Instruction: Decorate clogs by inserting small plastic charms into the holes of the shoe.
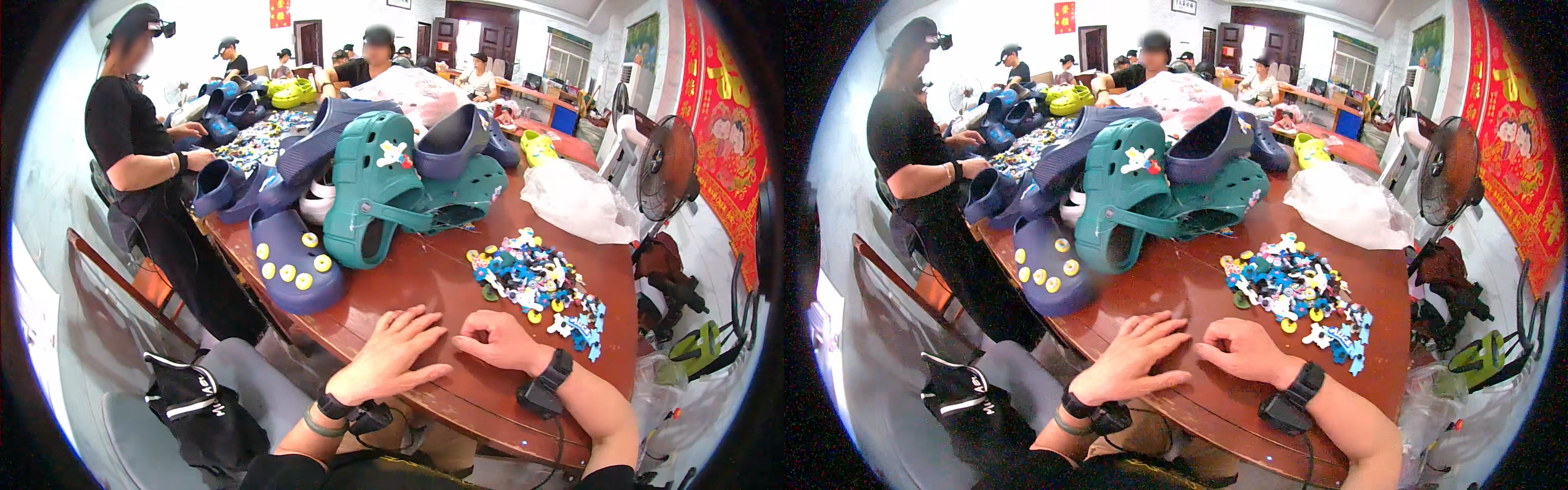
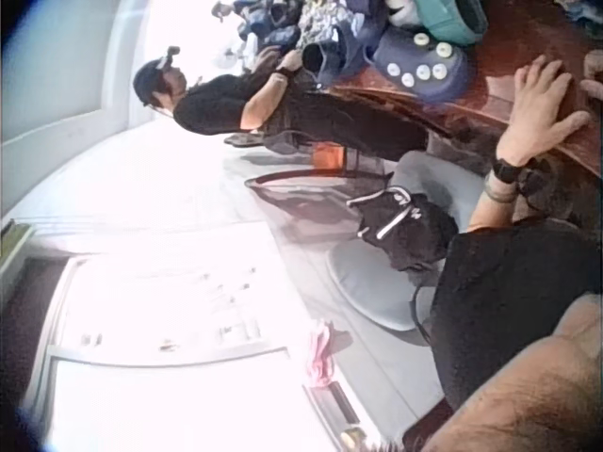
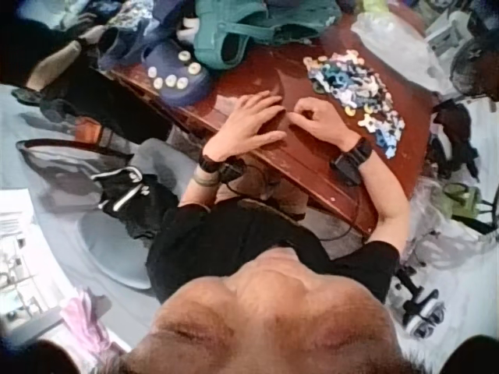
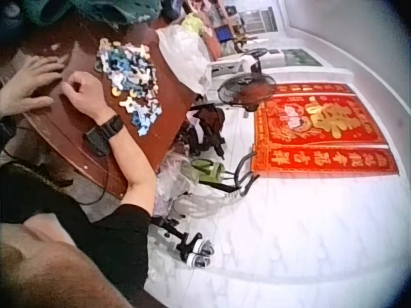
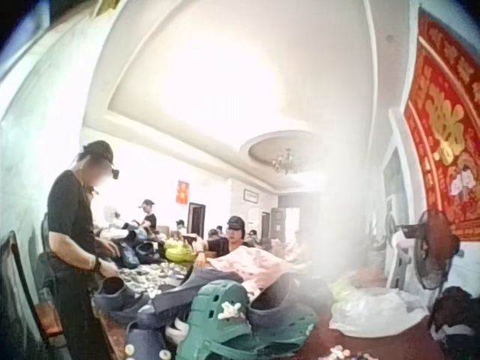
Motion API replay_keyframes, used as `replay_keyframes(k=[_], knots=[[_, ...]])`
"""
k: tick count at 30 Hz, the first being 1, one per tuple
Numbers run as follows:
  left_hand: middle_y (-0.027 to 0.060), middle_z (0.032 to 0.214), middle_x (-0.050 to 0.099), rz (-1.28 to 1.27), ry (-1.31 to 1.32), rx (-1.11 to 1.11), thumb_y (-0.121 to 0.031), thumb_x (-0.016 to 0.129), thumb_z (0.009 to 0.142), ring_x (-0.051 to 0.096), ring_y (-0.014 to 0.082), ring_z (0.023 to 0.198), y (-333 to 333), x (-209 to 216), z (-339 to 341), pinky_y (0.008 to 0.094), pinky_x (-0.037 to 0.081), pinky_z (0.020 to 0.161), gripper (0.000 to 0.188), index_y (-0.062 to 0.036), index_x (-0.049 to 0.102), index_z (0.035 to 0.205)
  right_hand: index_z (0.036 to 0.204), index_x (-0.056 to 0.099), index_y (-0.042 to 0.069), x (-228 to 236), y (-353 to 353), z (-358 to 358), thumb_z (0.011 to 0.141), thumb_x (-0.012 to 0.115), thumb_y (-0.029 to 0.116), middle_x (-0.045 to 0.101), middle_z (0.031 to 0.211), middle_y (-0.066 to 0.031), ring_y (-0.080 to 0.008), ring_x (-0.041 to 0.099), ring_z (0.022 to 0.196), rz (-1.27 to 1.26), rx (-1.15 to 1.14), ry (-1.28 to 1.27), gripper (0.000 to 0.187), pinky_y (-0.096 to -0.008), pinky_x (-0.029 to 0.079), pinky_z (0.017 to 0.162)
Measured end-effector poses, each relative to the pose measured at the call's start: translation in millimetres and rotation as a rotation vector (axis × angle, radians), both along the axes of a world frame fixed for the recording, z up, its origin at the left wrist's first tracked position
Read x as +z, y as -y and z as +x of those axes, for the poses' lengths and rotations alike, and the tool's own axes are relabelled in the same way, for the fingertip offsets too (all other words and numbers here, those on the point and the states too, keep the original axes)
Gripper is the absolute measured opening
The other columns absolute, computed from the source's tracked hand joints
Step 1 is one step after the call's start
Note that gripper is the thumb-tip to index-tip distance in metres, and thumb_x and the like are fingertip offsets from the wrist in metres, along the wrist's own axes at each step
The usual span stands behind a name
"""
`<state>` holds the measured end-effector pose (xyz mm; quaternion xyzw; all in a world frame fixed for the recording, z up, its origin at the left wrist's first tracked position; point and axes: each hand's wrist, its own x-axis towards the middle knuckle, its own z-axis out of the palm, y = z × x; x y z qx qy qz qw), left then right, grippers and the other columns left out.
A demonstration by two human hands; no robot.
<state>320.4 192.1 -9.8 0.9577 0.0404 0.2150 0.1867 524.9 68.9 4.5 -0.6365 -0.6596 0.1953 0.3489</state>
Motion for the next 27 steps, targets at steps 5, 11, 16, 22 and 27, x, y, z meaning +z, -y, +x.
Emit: replay_keyframes(k=[5, 11, 16, 22, 27], knots=[[0.0169, 0.139, 0.047, -0.029, 0.026, -0.106, -0.047, 0.063, 0.088, 0.037, 0.0364, 0.134, -5, -3, -1, 0.0494, 0.028, 0.107, 0.06, -0.004, 0.053, 0.129, 0.08, 0.064, 0.005, -5, 0, 4, 0.086, 0.071, 0.02, 0.06, 0.072, -0.0014, -0.0079, 0.052, 0.062, 0.063, -0.002, -0.036, 0.018, -0.0255, 0.042, 0.055], [0.0173, 0.139, 0.047, -0.08, 0.04, -0.209, -0.046, 0.062, 0.089, 0.037, 0.0376, 0.133, -11, -2, -7, 0.0487, 0.027, 0.109, 0.062, -0.0058, 0.05, 0.134, 0.077, 0.065, 0.005, 4, -1, 0, 0.086, 0.07, 0.026, 0.062, 0.07, -0.0042, -0.0105, 0.056, 0.062, -0.063, -0.073, -0.058, 0.023, -0.0274, 0.045, 0.056], [0.0201, 0.139, 0.046, -0.072, 0.094, -0.26, -0.045, 0.062, 0.089, 0.039, 0.0384, 0.132, -11, -12, -5, 0.0493, 0.029, 0.108, 0.063, -0.0035, 0.048, 0.135, 0.079, 0.067, 0.007, 0, -8, -3, 0.086, 0.071, 0.028, 0.063, 0.068, -0.0034, -0.0102, 0.057, 0.06, -0.112, -0.142, 0.024, 0.023, -0.0263, 0.045, 0.055], [0.0243, 0.135, 0.047, -0.149, 0.134, -0.243, -0.044, 0.058, 0.092, 0.039, 0.0407, 0.13, -6, -9, -11, 0.0484, 0.029, 0.108, 0.063, -0.0003, 0.045, 0.135, 0.08, 0.067, 0.009, -5, -12, -6, 0.085, 0.07, 0.03, 0.066, 0.071, -0.004, -0.0131, 0.06, 0.06, -0.131, -0.163, 0.093, 0.021, -0.0273, 0.046, 0.055], [0.0213, 0.134, 0.05, -0.102, 0.166, -0.227, -0.043, 0.061, 0.09, 0.041, 0.0386, 0.129, -4, 0, -12, 0.0475, 0.031, 0.107, 0.062, -0.0007, 0.048, 0.133, 0.079, 0.066, 0.009, 1, -10, -9, 0.086, 0.069, 0.029, 0.065, 0.072, -0.005, -0.0179, 0.061, 0.061, -0.085, -0.156, 0.046, 0.022, -0.0301, 0.046, 0.054]])
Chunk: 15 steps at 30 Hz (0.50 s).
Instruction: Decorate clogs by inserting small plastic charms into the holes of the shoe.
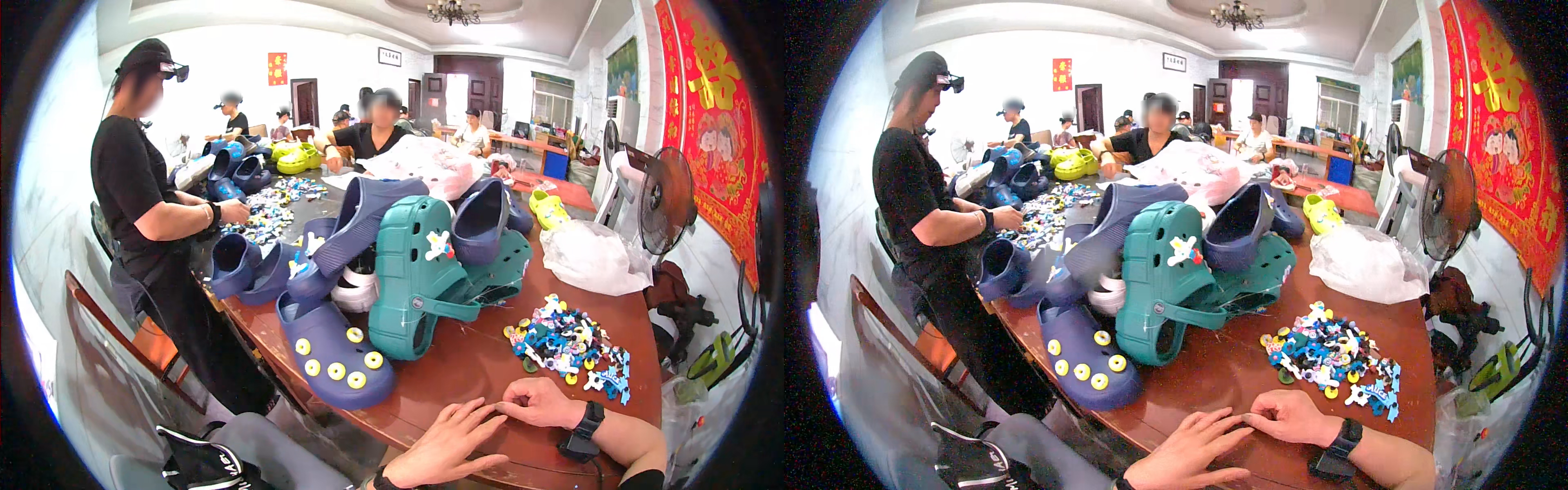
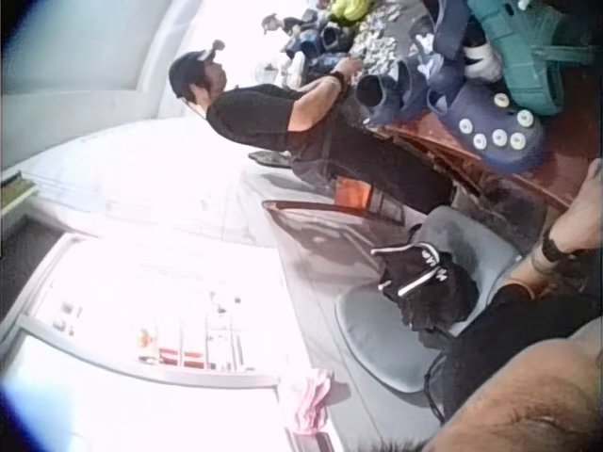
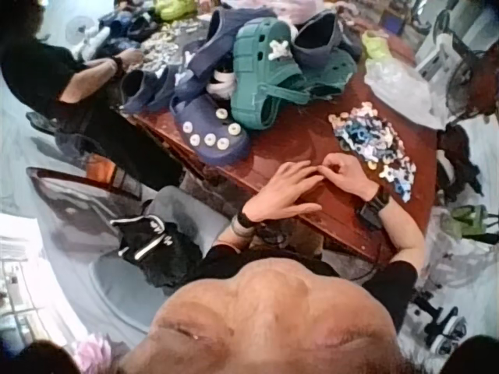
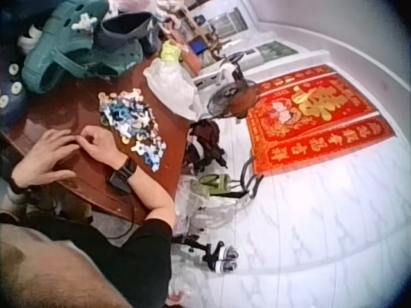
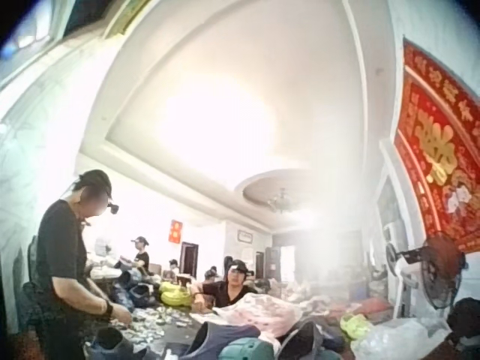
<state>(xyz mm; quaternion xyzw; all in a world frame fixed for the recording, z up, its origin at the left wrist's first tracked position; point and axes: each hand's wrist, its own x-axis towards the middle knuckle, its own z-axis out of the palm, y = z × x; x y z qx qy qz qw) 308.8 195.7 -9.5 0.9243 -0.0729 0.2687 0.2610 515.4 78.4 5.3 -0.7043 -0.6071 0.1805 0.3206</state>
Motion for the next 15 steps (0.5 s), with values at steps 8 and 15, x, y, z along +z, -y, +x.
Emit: replay_keyframes(k=[8, 15], knots=[[0.0203, 0.133, 0.05, -0.107, -0.052, -0.062, -0.037, 0.069, 0.085, 0.042, 0.0379, 0.128, -9, 20, -5, 0.0469, 0.032, 0.106, 0.059, -0.0022, 0.052, 0.13, 0.082, 0.064, 0.007, 9, -5, 2, 0.086, 0.069, 0.025, 0.06, 0.07, -0.0073, -0.0227, 0.061, 0.063, 0.128, 0.168, 0.247, 0.019, -0.0332, 0.048, 0.054], [0.0179, 0.129, 0.055, -0.136, -0.072, -0.273, -0.038, 0.066, 0.087, 0.045, 0.0356, 0.127, -18, 11, 6, 0.046, 0.034, 0.105, 0.058, -0.0014, 0.051, 0.13, 0.113, 0.053, -0.001, 119, -65, 21, 0.08, 0.068, 0.019, 0.059, 0.102, -0.0179, -0.0338, 0.06, 0.095, 0.457, 0.07, 0.848, 0.041, -0.0416, 0.053, 0.075]])
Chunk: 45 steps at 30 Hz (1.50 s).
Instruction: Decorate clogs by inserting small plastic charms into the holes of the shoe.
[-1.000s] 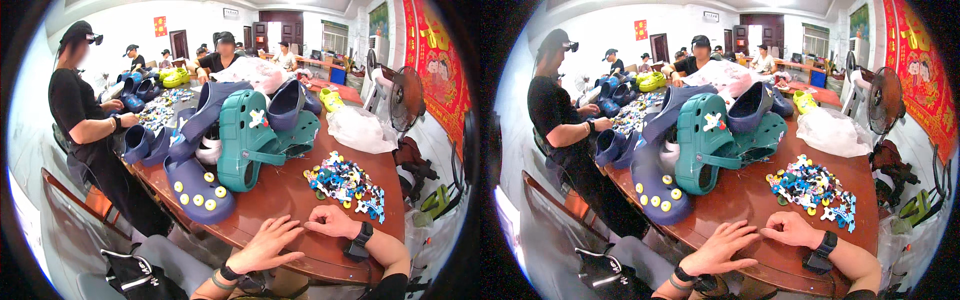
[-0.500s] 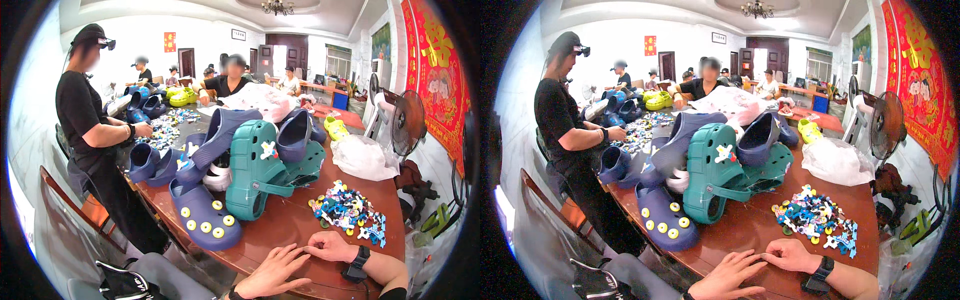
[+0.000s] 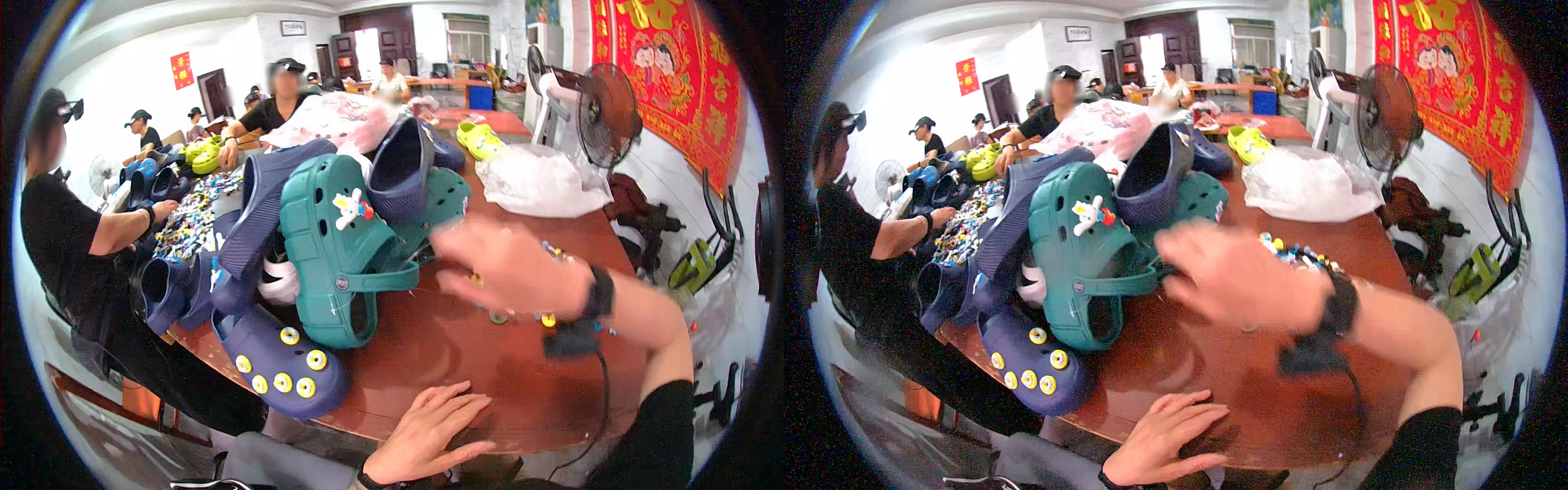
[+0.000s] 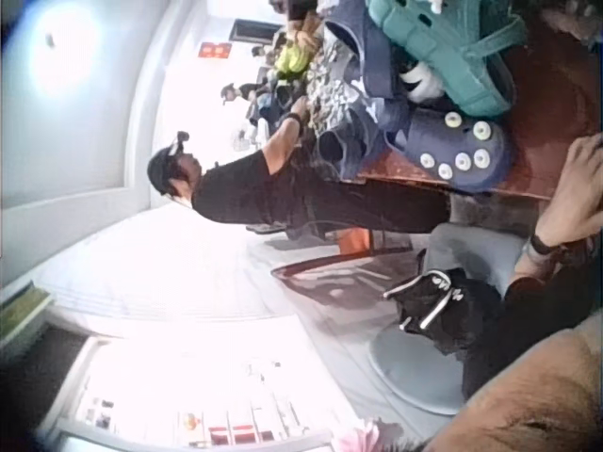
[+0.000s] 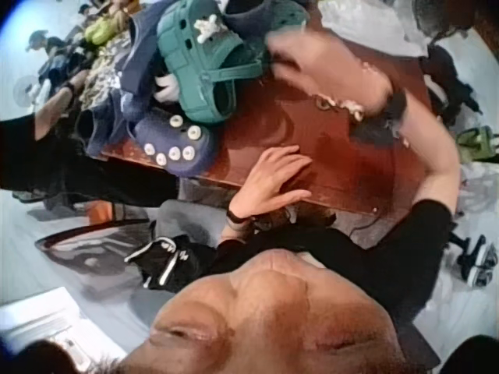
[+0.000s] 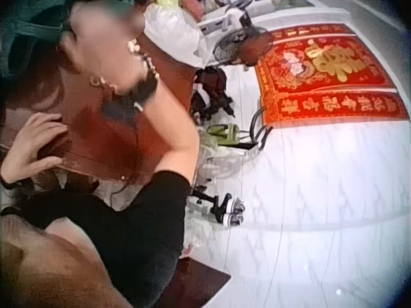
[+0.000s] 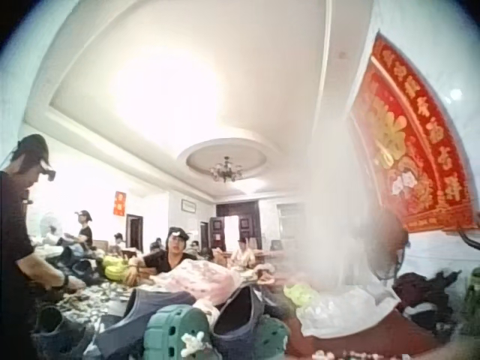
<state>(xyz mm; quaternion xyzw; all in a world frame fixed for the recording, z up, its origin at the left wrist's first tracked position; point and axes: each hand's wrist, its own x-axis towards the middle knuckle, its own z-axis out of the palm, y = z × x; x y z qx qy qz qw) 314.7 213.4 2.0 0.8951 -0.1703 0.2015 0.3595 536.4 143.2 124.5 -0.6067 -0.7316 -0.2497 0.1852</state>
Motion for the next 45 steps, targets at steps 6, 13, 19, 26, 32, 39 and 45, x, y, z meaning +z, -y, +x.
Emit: replay_keyframes(k=[6, 13, 19, 26, 32, 39, 45], knots=[[0.0149, 0.119, 0.061, -0.039, 0.036, 0.099, -0.034, 0.072, 0.083, 0.053, 0.0336, 0.12, 2, -3, -5, 0.0445, 0.04, 0.099, 0.054, -0.0014, 0.057, 0.124, 0.12, 0.053, 0.0, 10, -136, 70, 0.078, 0.073, 0.026, 0.056, 0.118, -0.0204, -0.0353, 0.057, 0.108, -0.001, -0.058, 0.169, 0.053, -0.0441, 0.051, 0.085], [0.014, 0.116, 0.062, 0.052, 0.034, 0.126, -0.034, 0.073, 0.082, 0.055, 0.0323, 0.117, 3, -7, -6, 0.0432, 0.042, 0.096, 0.053, -0.0015, 0.058, 0.121, 0.092, 0.06, 0.001, 1, -140, 66, 0.072, 0.076, 0.028, 0.062, 0.09, -0.0157, -0.0349, 0.063, 0.089, -0.183, -0.14, 0.152, 0.037, -0.0453, 0.051, 0.075], [0.0144, 0.12, 0.061, 0.059, -0.001, 0.163, -0.037, 0.074, 0.08, 0.054, 0.0313, 0.119, 4, -7, -7, 0.0435, 0.041, 0.098, 0.055, -0.0039, 0.059, 0.122, 0.091, 0.06, 0.003, 8, -98, 59, 0.07, 0.078, 0.024, 0.062, 0.092, -0.0145, -0.0326, 0.061, 0.09, 0.03, -0.248, 0.084, 0.035, -0.042, 0.046, 0.084], [0.0179, 0.124, 0.058, 0.01, -0.075, 0.243, -0.037, 0.075, 0.08, 0.054, 0.0336, 0.116, 7, -4, 1, 0.0426, 0.041, 0.097, 0.074, 0.0004, 0.043, 0.136, 0.088, 0.055, 0.003, -11, 39, -8, 0.071, 0.065, 0.015, 0.056, 0.086, -0.0112, -0.0272, 0.055, 0.084, 0.135, 0.006, 0.278, 0.023, -0.0403, 0.044, 0.078], [0.0161, 0.139, 0.044, -0.967, 0.001, 0.122, -0.009, 0.072, 0.079, 0.049, 0.0201, 0.118, 39, -24, -1, 0.0359, 0.039, 0.103, 0.092, -0.0009, 0.013, 0.149, 0.094, 0.061, 0.002, -58, 118, -102, 0.077, 0.054, 0.022, 0.058, 0.092, -0.0075, -0.0189, 0.056, 0.087, -0.129, 0.283, 0.425, 0.027, -0.0309, 0.044, 0.078], [0.0127, 0.134, 0.051, -1.177, -0.093, 0.289, 0.009, 0.061, 0.063, 0.05, 0.0233, 0.124, 30, 0, -44, 0.036, 0.037, 0.106, 0.081, 0.0021, 0.039, 0.141, 0.099, 0.066, 0.012, -21, 161, -99, 0.091, 0.053, 0.027, 0.065, 0.098, -0.0014, -0.0168, 0.059, 0.08, 0.193, 0.483, 0.497, 0.021, -0.0243, 0.044, 0.08], [0.0126, 0.127, 0.058, -0.89, -0.244, 0.441, 0.003, 0.055, 0.061, 0.053, 0.0207, 0.119, 0, 21, -66, 0.0302, 0.036, 0.105, 0.072, 0.0059, 0.051, 0.132, 0.124, 0.05, 0.003, 5, 195, -37, 0.081, 0.068, 0.053, 0.048, 0.125, -0.0218, -0.039, 0.048, 0.116, 0.198, -0.231, 0.003, 0.068, -0.0507, 0.036, 0.101]])
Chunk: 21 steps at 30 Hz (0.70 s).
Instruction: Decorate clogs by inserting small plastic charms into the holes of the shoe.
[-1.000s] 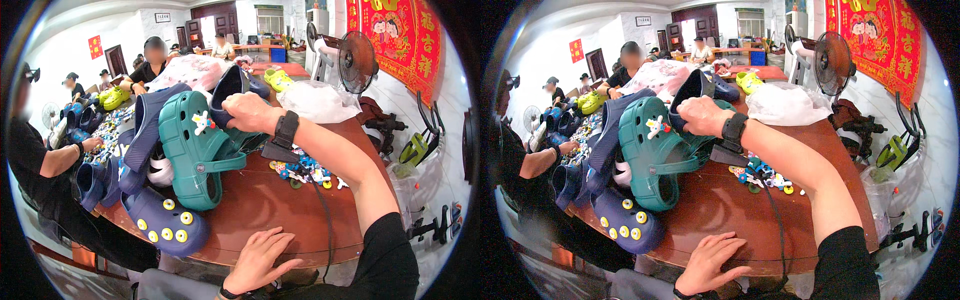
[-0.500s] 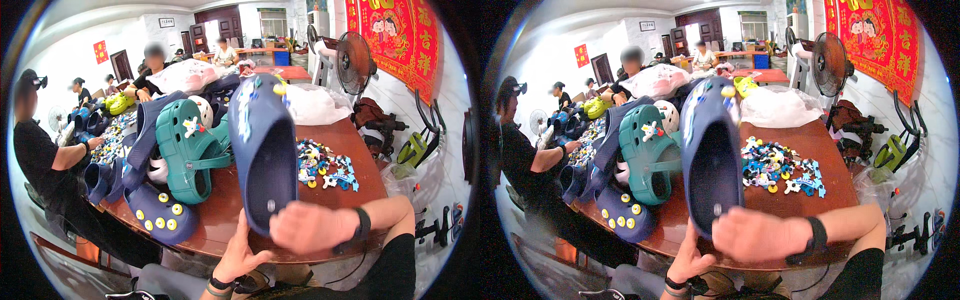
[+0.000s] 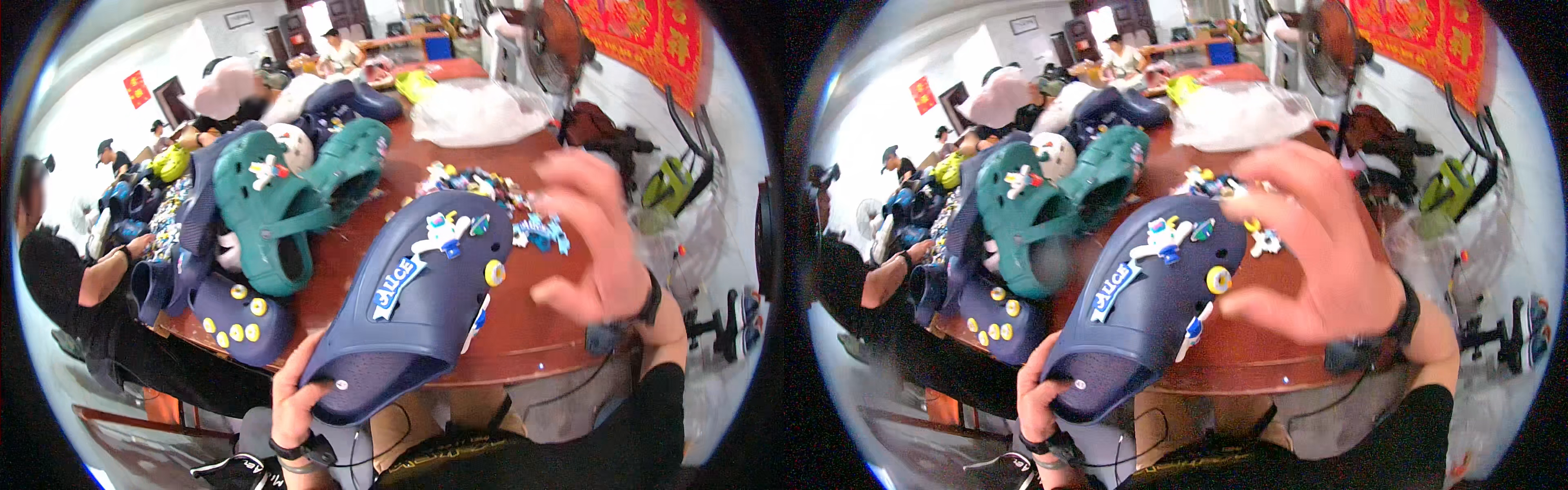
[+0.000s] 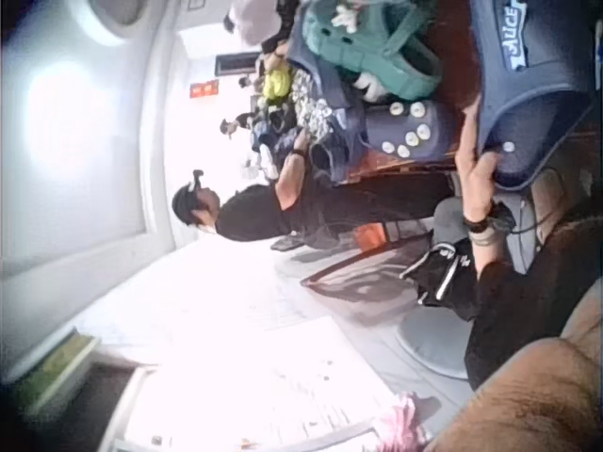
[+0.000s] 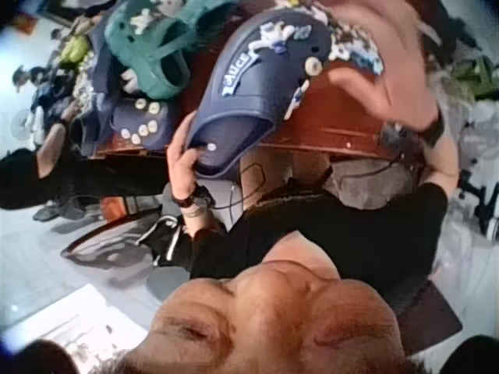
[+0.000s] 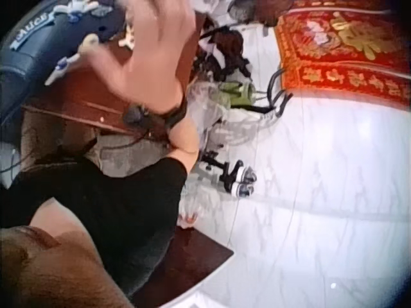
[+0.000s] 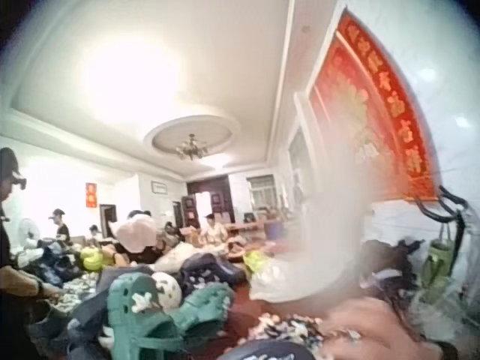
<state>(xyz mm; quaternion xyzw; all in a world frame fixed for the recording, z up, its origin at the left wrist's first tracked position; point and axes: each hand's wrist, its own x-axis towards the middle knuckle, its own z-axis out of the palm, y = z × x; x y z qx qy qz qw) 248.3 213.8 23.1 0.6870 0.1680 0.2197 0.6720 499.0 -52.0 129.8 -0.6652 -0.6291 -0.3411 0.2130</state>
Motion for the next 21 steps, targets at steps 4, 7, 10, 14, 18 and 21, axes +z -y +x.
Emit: replay_keyframes(k=[4, 7, 10, 14, 18, 21], knots=[[0.0107, 0.116, 0.064, 0.153, -0.113, -0.093, 0.001, 0.056, 0.061, 0.058, 0.0192, 0.11, -12, 22, 16, 0.0275, 0.038, 0.1, 0.064, 0.0067, 0.058, 0.125, 0.129, 0.047, -0.002, -33, -19, 26, 0.074, 0.078, 0.041, 0.048, 0.129, -0.0242, -0.0399, 0.046, 0.121, -0.28, 0.185, -0.49, 0.077, -0.0439, 0.036, 0.106], [0.0087, 0.108, 0.067, 0.199, -0.17, -0.074, 0.008, 0.058, 0.071, 0.059, 0.0169, 0.106, -21, 24, 37, 0.0278, 0.04, 0.097, 0.048, 0.0051, 0.061, 0.12, 0.128, 0.047, -0.003, -74, -20, 35, 0.075, 0.078, 0.045, 0.049, 0.125, -0.0242, -0.0388, 0.049, 0.118, -0.281, 0.14, -0.483, 0.078, -0.0431, 0.038, 0.103], [0.0137, 0.106, 0.064, 1.062, -0.082, 0.282, -0.004, 0.061, 0.086, 0.058, 0.0306, 0.106, -15, 16, 51, 0.0369, 0.043, 0.093, 0.027, 0.0007, 0.064, 0.112, 0.12, 0.051, -0.002, -72, -20, 28, 0.075, 0.077, 0.046, 0.053, 0.115, -0.0216, -0.036, 0.053, 0.106, -0.261, 0.145, -0.557, 0.071, -0.0428, 0.043, 0.095], [0.0205, 0.105, 0.061, 1.147, 0.074, 0.183, -0.025, 0.072, 0.082, 0.055, 0.0363, 0.105, 36, 14, 51, 0.0458, 0.041, 0.091, 0.042, 0.0006, 0.059, 0.113, 0.111, 0.051, 0.0, -70, -19, 13, 0.075, 0.079, 0.04, 0.053, 0.107, -0.0163, -0.032, 0.054, 0.098, -0.52, 0.072, -0.749, 0.061, -0.0392, 0.046, 0.087], [0.0181, 0.088, 0.063, 1.07, 0.158, 0.185, -0.043, 0.088, 0.062, 0.06, 0.0347, 0.077, 51, -2, 70, 0.0401, 0.048, 0.071, 0.061, 0.0013, 0.061, 0.095, 0.127, 0.047, -0.003, -75, -30, 13, 0.083, 0.069, 0.045, 0.052, 0.122, -0.0207, -0.0349, 0.053, 0.114, -0.581, 0.187, -0.819, 0.068, -0.0414, 0.045, 0.095], [0.0102, 0.07, 0.06, 0.964, 0.177, 0.182, -0.053, 0.087, 0.054, 0.057, 0.0286, 0.06, 44, -11, 74, 0.0369, 0.046, 0.059, 0.066, -0.0018, 0.058, 0.083, 0.13, 0.045, -0.003, -73, -37, 18, 0.091, 0.062, 0.036, 0.052, 0.126, -0.0208, -0.035, 0.055, 0.112, -0.647, 0.239, -0.806, 0.057, -0.0415, 0.046, 0.094]])
